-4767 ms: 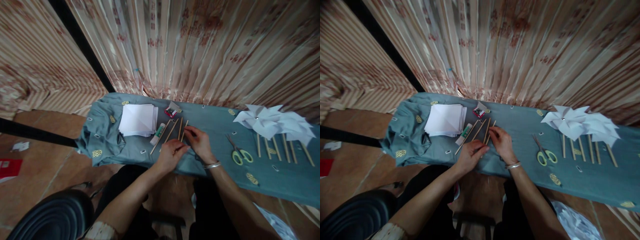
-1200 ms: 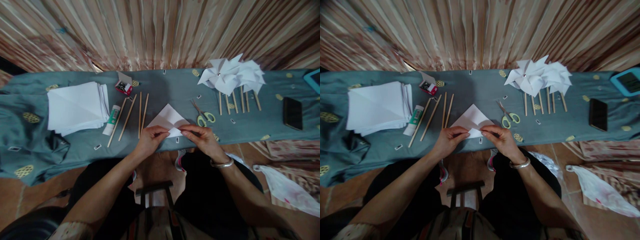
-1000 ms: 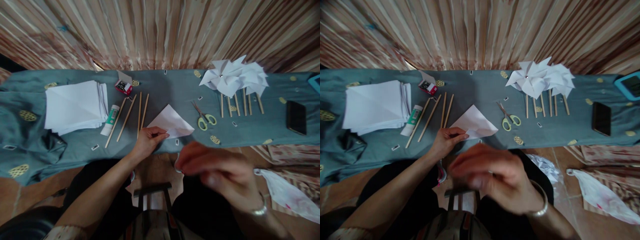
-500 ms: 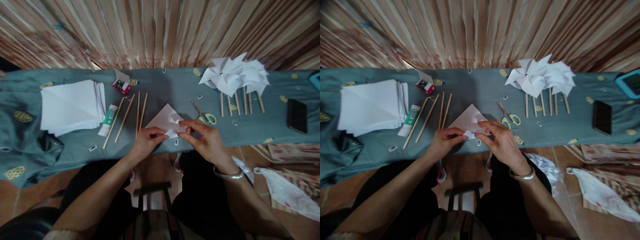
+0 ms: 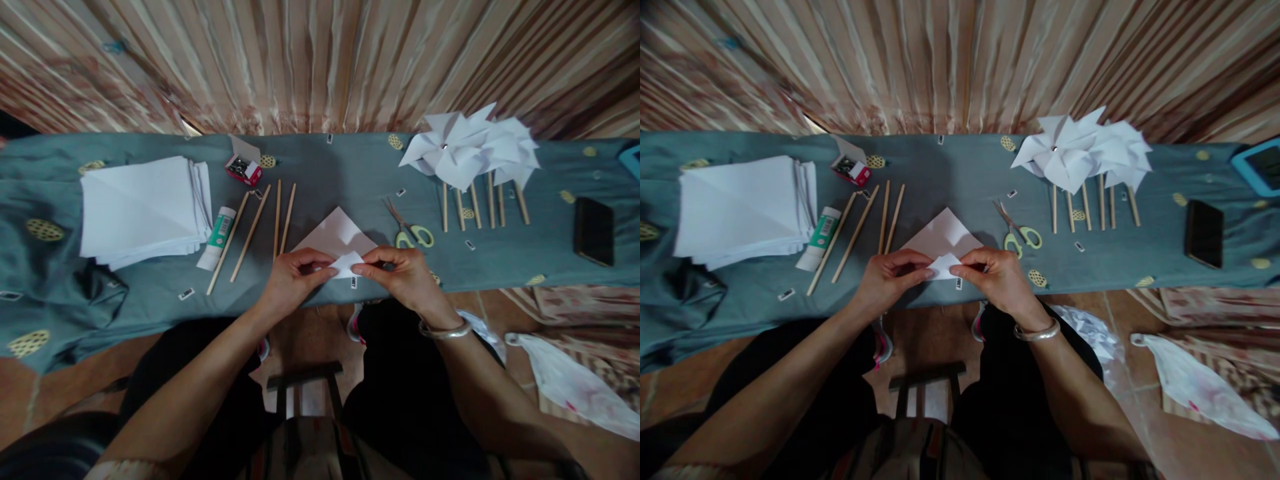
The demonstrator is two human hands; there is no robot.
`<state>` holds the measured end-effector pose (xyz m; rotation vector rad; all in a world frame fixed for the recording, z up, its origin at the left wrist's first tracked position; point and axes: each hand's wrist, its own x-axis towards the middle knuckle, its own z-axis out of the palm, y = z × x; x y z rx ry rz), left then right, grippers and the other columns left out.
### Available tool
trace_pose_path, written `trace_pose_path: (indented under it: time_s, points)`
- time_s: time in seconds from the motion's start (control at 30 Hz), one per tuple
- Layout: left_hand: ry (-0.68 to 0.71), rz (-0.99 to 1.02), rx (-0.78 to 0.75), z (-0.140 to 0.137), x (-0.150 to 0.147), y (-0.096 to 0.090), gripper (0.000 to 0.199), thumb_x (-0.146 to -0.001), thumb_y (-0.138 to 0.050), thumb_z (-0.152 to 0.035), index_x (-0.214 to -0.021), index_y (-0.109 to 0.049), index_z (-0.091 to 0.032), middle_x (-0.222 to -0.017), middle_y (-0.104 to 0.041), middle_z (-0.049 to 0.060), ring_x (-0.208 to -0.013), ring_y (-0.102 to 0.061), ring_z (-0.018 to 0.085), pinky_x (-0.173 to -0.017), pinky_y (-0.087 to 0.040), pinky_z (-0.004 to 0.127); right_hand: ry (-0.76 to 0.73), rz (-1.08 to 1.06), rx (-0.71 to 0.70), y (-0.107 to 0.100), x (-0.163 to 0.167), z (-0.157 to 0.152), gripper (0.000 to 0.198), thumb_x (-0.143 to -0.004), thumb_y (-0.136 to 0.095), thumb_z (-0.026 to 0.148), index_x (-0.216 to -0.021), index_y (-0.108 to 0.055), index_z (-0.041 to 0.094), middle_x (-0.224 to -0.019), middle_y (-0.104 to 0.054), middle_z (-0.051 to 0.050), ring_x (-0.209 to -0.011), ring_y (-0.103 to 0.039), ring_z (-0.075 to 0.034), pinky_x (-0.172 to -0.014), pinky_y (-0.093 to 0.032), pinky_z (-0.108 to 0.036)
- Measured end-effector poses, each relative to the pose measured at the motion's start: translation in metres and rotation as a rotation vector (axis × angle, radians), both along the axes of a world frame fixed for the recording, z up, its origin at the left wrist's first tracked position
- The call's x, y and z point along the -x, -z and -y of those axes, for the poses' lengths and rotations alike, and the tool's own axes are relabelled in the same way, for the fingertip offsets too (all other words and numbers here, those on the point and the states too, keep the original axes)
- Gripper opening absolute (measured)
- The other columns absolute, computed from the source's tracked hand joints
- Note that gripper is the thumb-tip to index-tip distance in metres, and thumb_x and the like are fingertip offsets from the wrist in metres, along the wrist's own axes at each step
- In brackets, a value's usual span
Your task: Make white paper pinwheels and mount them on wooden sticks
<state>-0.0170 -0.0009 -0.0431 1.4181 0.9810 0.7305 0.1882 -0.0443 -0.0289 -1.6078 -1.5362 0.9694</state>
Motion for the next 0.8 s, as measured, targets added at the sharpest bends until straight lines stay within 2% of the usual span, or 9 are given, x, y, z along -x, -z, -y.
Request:
trace_pose_path:
  time_s: [0.3, 0.43, 0.53, 0.6, 0.7, 0.73, 0.8]
  points:
    - [-0.046, -0.069, -0.268, 0.004, 0.006, 0.005, 0.008, -0.079, -0.07, -0.024, -0.079, -0.076, -0.02, -0.086, -0.076, 0.004, -0.079, -0.069, 0.016, -0.078, -0.054, 0.028, 0.084, -0.243, 0.15, 0.0, -0.004, -0.006, 0.032, -0.067, -0.076, 0.05, -0.06, -0.072, 0.019, -0.051, -0.058, 0.004, -0.048, -0.045, -0.008, -0.048, -0.034, -0.023]
    - [-0.129, -0.061, -0.43, -0.001, 0.012, -0.003, 0.007, -0.079, -0.07, -0.024, -0.079, -0.076, -0.021, -0.085, -0.076, 0.004, -0.081, -0.069, 0.016, -0.078, -0.054, 0.028, 0.259, -0.334, 0.119, 0.004, -0.016, -0.011, 0.034, -0.061, -0.08, 0.051, -0.058, -0.071, 0.019, -0.05, -0.055, 0.005, -0.047, -0.043, -0.007, -0.047, -0.032, -0.023]
    - [-0.275, -0.087, -0.5, -0.009, 0.022, -0.014, 0.004, -0.076, -0.071, -0.023, -0.076, -0.075, -0.021, -0.082, -0.076, 0.002, -0.078, -0.068, 0.015, -0.072, -0.053, 0.026, 0.474, -0.465, 0.039, 0.005, -0.024, -0.015, 0.034, -0.055, -0.084, 0.049, -0.059, -0.069, 0.019, -0.052, -0.058, 0.005, -0.047, -0.045, -0.007, -0.047, -0.035, -0.022]
    - [-0.397, -0.081, -0.454, -0.017, 0.032, -0.021, 0.005, -0.076, -0.071, -0.023, -0.077, -0.074, -0.019, -0.072, -0.073, 0.0, -0.065, -0.067, 0.013, -0.061, -0.052, 0.023, 0.582, -0.54, 0.003, 0.002, -0.026, -0.017, 0.035, -0.051, -0.086, 0.048, -0.061, -0.07, 0.019, -0.055, -0.062, 0.005, -0.049, -0.048, -0.007, -0.048, -0.039, -0.022]
    - [-0.566, 0.016, -0.361, -0.027, 0.054, -0.034, 0.009, -0.076, -0.069, -0.025, -0.081, -0.071, -0.018, -0.054, -0.065, -0.005, -0.048, -0.063, 0.012, -0.047, -0.048, 0.021, 0.651, -0.613, -0.022, -0.003, -0.023, -0.019, 0.036, -0.05, -0.088, 0.046, -0.061, -0.07, 0.017, -0.055, -0.062, 0.004, -0.05, -0.051, -0.008, -0.048, -0.041, -0.022]
    - [-0.626, 0.057, -0.366, -0.03, 0.063, -0.039, 0.01, -0.076, -0.07, -0.026, -0.081, -0.07, -0.017, -0.055, -0.065, -0.005, -0.049, -0.065, 0.012, -0.047, -0.05, 0.021, 0.657, -0.632, -0.021, -0.005, -0.022, -0.019, 0.035, -0.05, -0.088, 0.045, -0.062, -0.07, 0.017, -0.055, -0.062, 0.003, -0.05, -0.052, -0.009, -0.048, -0.042, -0.022]
    - [-0.749, 0.097, -0.445, -0.035, 0.083, -0.049, 0.012, -0.076, -0.07, -0.028, -0.08, -0.068, -0.017, -0.068, -0.07, -0.002, -0.065, -0.071, 0.015, -0.059, -0.057, 0.025, 0.668, -0.658, -0.017, -0.007, -0.019, -0.019, 0.035, -0.05, -0.089, 0.043, -0.062, -0.07, 0.016, -0.055, -0.063, 0.002, -0.051, -0.053, -0.009, -0.047, -0.042, -0.022]
